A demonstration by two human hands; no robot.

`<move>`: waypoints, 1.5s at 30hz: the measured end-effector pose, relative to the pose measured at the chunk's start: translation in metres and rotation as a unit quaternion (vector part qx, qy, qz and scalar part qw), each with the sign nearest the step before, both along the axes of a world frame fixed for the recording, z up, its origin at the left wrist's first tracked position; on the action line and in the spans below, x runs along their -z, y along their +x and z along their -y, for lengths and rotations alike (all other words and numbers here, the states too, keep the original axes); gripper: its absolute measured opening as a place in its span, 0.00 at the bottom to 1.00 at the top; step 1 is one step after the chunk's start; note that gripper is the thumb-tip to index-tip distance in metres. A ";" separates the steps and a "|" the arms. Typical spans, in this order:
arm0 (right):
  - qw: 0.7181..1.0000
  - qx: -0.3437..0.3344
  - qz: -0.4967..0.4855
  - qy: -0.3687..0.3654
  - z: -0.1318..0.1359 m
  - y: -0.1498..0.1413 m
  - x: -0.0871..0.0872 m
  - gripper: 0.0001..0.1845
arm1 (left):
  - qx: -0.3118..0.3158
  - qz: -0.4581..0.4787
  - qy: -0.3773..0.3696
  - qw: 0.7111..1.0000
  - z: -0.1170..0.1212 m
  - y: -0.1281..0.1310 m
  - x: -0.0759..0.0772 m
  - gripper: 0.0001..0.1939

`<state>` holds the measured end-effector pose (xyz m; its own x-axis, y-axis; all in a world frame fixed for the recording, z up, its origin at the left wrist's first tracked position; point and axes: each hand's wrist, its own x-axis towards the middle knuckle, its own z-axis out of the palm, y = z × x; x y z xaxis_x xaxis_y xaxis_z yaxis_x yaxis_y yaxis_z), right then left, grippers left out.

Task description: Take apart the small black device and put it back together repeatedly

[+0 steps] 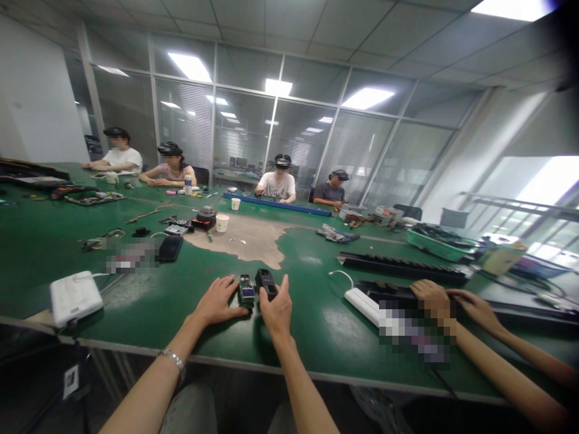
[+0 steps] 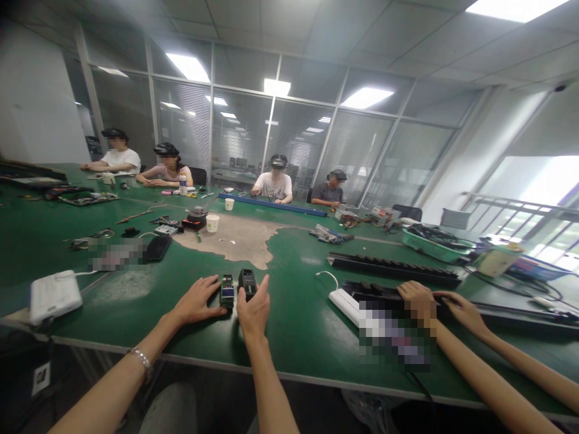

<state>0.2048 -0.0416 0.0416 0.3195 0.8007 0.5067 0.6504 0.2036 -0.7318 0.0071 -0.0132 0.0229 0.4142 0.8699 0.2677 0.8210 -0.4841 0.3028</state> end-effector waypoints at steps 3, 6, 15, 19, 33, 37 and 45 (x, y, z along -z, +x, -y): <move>1.000 -0.006 0.016 -0.003 0.001 0.001 0.012 0.44 | 0.003 -0.006 0.003 1.000 -0.001 -0.001 0.002 0.47; 0.999 -0.006 0.031 -0.008 0.002 -0.002 0.018 0.44 | 0.006 -0.010 0.003 1.000 -0.001 -0.001 0.003 0.47; 0.999 -0.005 0.045 -0.010 0.008 0.000 0.022 0.42 | 0.010 -0.006 -0.005 1.000 -0.001 0.000 0.001 0.48; 0.999 -0.018 0.042 -0.016 0.008 0.001 0.023 0.41 | 0.007 -0.015 -0.003 1.000 0.000 0.001 0.001 0.47; 0.998 -0.030 -0.050 -0.009 -0.004 -0.010 -0.014 0.42 | 0.008 -0.015 -0.003 1.000 -0.001 0.000 0.000 0.46; 0.999 -0.035 -0.007 -0.035 -0.007 -0.024 -0.027 0.41 | 0.007 -0.020 -0.002 1.000 -0.001 -0.001 0.001 0.46; 0.991 -0.006 0.119 -0.065 0.004 -0.043 -0.037 0.45 | 0.009 -0.018 0.002 1.000 -0.001 -0.001 0.002 0.45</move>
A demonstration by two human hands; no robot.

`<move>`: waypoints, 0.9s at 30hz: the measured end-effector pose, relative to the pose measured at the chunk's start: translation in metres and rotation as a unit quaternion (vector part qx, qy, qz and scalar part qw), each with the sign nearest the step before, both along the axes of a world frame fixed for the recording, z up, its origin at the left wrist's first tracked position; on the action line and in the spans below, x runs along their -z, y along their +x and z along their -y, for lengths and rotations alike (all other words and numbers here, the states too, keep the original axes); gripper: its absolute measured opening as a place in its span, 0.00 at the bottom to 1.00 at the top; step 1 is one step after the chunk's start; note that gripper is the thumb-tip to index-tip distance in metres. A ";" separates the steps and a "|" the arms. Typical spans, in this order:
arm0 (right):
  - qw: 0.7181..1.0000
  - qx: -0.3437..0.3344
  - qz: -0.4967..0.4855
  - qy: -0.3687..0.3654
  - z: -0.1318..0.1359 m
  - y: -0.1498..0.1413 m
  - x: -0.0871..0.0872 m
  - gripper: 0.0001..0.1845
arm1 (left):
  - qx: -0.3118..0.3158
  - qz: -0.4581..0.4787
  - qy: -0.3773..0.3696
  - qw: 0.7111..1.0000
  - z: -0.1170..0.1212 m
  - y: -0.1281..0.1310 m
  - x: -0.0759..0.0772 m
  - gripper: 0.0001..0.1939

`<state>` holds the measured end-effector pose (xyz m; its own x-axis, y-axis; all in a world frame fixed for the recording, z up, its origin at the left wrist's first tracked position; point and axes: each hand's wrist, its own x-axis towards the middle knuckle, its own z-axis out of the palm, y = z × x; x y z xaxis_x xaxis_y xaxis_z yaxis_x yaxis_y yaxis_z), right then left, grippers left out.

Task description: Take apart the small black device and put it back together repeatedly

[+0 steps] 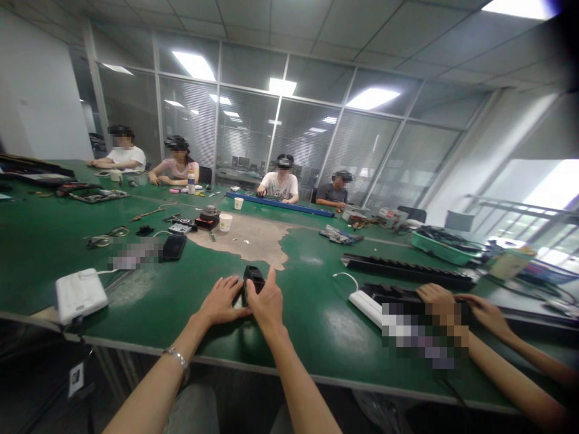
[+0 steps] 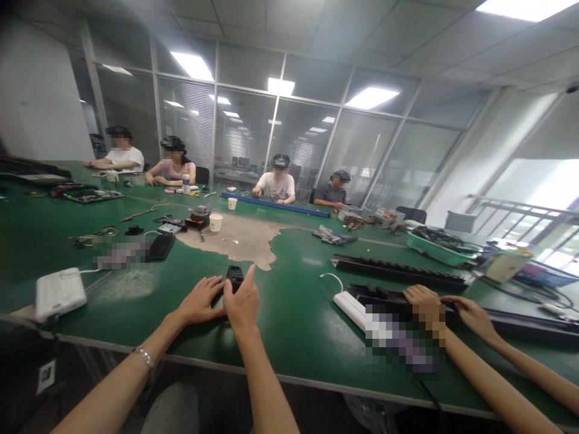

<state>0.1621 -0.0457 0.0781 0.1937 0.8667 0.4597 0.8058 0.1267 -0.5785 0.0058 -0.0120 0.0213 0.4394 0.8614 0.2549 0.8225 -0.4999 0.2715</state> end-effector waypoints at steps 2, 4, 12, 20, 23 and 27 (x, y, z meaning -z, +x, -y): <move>1.000 0.001 0.022 -0.009 0.004 -0.003 0.000 0.45 | -0.001 -0.005 -0.001 1.000 0.001 0.000 0.000 0.44; 0.999 0.001 0.043 -0.017 0.008 -0.006 0.002 0.46 | -0.004 -0.011 0.000 1.000 0.001 0.000 0.000 0.42; 0.995 -0.002 0.075 -0.059 0.018 -0.004 0.030 0.47 | -0.013 -0.025 0.003 1.000 0.000 0.001 0.003 0.45; 0.999 -0.023 0.031 -0.026 0.011 -0.002 0.033 0.48 | -0.015 -0.039 -0.002 0.999 -0.003 0.001 0.007 0.48; 0.999 -0.013 0.027 -0.046 0.011 -0.005 0.033 0.45 | -0.014 -0.042 0.007 0.999 -0.003 0.001 0.007 0.44; 0.999 -0.004 0.029 -0.046 0.014 -0.006 0.033 0.47 | -0.017 -0.049 0.010 0.999 -0.002 0.002 0.006 0.41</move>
